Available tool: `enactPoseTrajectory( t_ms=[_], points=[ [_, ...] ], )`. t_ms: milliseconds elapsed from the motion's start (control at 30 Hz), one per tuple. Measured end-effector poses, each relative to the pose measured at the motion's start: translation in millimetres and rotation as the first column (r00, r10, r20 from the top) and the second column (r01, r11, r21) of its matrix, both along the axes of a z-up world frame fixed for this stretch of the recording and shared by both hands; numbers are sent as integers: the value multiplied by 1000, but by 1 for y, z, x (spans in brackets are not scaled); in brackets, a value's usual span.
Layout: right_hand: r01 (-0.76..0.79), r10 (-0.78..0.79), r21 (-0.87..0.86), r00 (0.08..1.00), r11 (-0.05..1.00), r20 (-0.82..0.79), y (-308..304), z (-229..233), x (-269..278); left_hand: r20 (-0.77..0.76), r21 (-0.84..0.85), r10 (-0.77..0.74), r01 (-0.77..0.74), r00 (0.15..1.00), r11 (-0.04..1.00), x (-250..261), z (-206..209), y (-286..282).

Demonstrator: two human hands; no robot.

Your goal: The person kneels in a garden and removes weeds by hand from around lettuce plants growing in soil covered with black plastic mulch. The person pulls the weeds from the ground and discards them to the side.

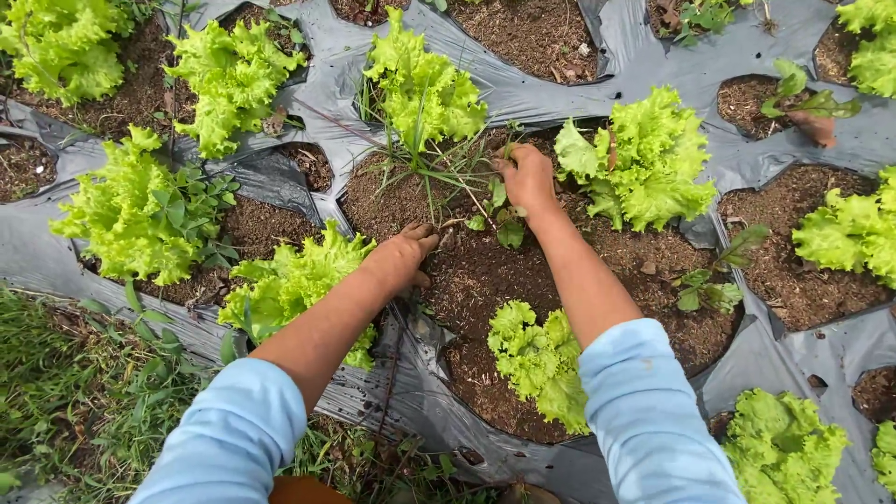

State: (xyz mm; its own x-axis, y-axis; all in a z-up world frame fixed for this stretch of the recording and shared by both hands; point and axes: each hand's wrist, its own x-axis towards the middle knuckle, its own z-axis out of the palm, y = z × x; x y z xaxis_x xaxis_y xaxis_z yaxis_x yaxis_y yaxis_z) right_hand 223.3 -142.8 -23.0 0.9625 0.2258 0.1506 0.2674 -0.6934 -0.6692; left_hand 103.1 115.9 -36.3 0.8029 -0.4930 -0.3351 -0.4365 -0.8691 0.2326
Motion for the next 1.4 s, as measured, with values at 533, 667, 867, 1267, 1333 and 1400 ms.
enactPoseTrajectory(
  t_ms=[533, 667, 867, 1267, 1333, 1400],
  points=[
    [271, -263, 250, 963, 930, -66, 30, 12, 33, -88, -131, 64, -75, 994, 989, -3, -5, 6],
    [303, -92, 629, 934, 716, -344, 31, 90, 23, -77, -131, 72, -81, 994, 988, -1, -14, 7],
    [120, -58, 110, 889, 987, -453, -33, 131, 4, -45, -124, 47, -52, 998, 991, -1, -17, 7],
    [342, -278, -197, 915, 919, 293, -57, 9, 28, -47, -96, 52, -57, 998, 994, 3, -11, 5],
    [282, -270, -56, 950, 958, 159, -66, -8, 38, -65, -80, 61, -67, 996, 995, -2, 2, 2],
    [225, -230, 95, 973, 970, 33, -53, 20, 28, -77, -68, 77, -82, 994, 994, 0, 8, 2]
  ],
)
